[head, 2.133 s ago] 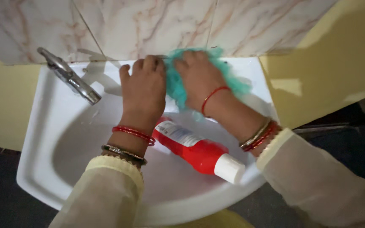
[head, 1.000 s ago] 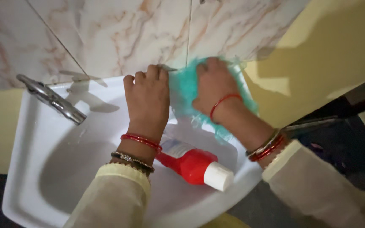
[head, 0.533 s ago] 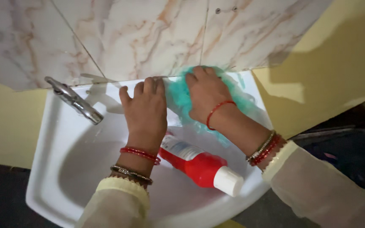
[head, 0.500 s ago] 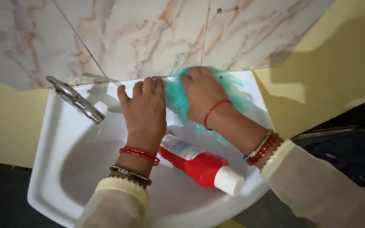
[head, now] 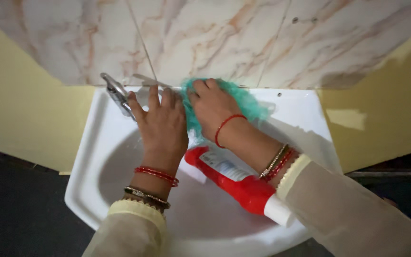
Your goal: The person scrubs the sink basin and faucet area with a green sponge. They repeatedly wipe the faucet, the basin rim, and the wall tiles above the sink. A red cleaning bottle is visible in the basin but not actively used during the clip.
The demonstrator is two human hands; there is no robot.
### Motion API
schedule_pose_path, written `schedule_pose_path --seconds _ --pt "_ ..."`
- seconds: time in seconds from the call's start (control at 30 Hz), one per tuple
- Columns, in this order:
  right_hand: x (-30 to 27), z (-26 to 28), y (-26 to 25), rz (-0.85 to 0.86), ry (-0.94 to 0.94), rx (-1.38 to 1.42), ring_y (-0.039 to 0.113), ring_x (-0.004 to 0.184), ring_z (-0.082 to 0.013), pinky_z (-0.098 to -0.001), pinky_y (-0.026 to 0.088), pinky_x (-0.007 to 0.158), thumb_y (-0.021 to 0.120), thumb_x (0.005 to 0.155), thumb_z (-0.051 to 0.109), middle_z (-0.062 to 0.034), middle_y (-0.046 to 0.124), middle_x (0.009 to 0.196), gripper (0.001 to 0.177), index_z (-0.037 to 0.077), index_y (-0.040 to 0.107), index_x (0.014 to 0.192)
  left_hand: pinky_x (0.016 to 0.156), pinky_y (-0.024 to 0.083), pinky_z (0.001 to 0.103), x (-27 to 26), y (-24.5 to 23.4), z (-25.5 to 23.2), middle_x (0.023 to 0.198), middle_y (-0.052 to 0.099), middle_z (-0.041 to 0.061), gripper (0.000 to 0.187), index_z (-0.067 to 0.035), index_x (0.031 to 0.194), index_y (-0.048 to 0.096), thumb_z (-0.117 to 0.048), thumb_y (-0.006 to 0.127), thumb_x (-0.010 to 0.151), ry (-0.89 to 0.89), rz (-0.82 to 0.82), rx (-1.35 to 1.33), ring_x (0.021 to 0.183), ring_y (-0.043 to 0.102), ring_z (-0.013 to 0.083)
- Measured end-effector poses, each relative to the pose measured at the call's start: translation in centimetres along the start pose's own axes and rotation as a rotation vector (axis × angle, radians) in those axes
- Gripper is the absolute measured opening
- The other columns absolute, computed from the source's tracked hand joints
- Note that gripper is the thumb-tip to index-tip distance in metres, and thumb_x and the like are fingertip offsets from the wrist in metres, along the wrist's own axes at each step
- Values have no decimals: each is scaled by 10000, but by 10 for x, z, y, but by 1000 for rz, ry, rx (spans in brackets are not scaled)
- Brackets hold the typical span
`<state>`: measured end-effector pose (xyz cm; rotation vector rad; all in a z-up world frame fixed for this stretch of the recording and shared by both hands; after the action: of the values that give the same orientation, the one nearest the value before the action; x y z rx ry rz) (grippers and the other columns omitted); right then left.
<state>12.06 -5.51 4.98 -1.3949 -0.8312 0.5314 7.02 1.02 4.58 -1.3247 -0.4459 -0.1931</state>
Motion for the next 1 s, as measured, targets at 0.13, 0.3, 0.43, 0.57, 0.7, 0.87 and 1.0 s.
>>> schedule_pose_path --seconds 0.13,0.3,0.43,0.57,0.7,0.87,1.0 --pt "-3 2 2 65 2 19 457 1274 -337 -386 474 1015 719 641 -68 -121 491 1386 732 12 575 1354 1128 204 632 -4 1 17 1395 583 96 478 -85 1299 638 -150 613 826 -19 -40 7 1434 396 317" --pt "7 6 7 80 1 -30 458 1275 -342 -386 484 1033 721 669 -48 -138 497 1353 666 8 595 1321 1210 170 573 -10 10 23 1348 598 108 373 -74 1277 651 -177 588 924 4 94 68 1474 368 303" --pt "27 28 13 43 -27 -4 457 1277 -345 -406 518 966 720 681 -46 -123 502 1341 660 17 593 1326 1186 162 589 -16 -4 24 1293 622 76 338 -87 1171 688 -161 599 852 30 -2 26 1421 410 288" --pt "26 32 9 1 -93 -25 479 1258 -337 -401 523 974 708 710 -49 -130 510 1338 640 21 601 1337 1175 203 593 -23 -13 30 1260 634 67 204 -90 1046 708 -110 599 875 67 -59 -50 1415 456 261" --pt "15 25 4 -10 -90 -8 472 1251 -327 -405 512 961 712 654 -60 -125 504 1339 704 41 598 1341 1146 300 548 -37 -33 44 1254 634 75 209 -72 1081 699 -81 599 898 71 -235 -166 1356 504 255" --pt "27 38 6 -14 -108 -19 475 1251 -321 -387 511 988 721 656 -61 -104 513 1341 732 36 586 1369 1052 397 460 -50 -45 53 1159 611 84 125 -69 1009 664 -73 610 895 53 -309 -208 1253 542 285" --pt "41 52 10 20 -131 -37 468 1265 -325 -403 508 992 739 682 -38 -104 507 1345 713 59 589 1372 975 417 436 -56 -54 69 1151 594 61 106 -80 1014 643 -97 698 924 -16 -376 -258 1127 551 280"
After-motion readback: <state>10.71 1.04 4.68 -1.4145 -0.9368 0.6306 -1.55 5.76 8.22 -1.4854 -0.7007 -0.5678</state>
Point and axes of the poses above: each hand's wrist, its own x-axis towards the middle knuckle, its own y-axis out of the palm, z = x × y, the point moved 9 cm from there along x, towards the middle knuckle
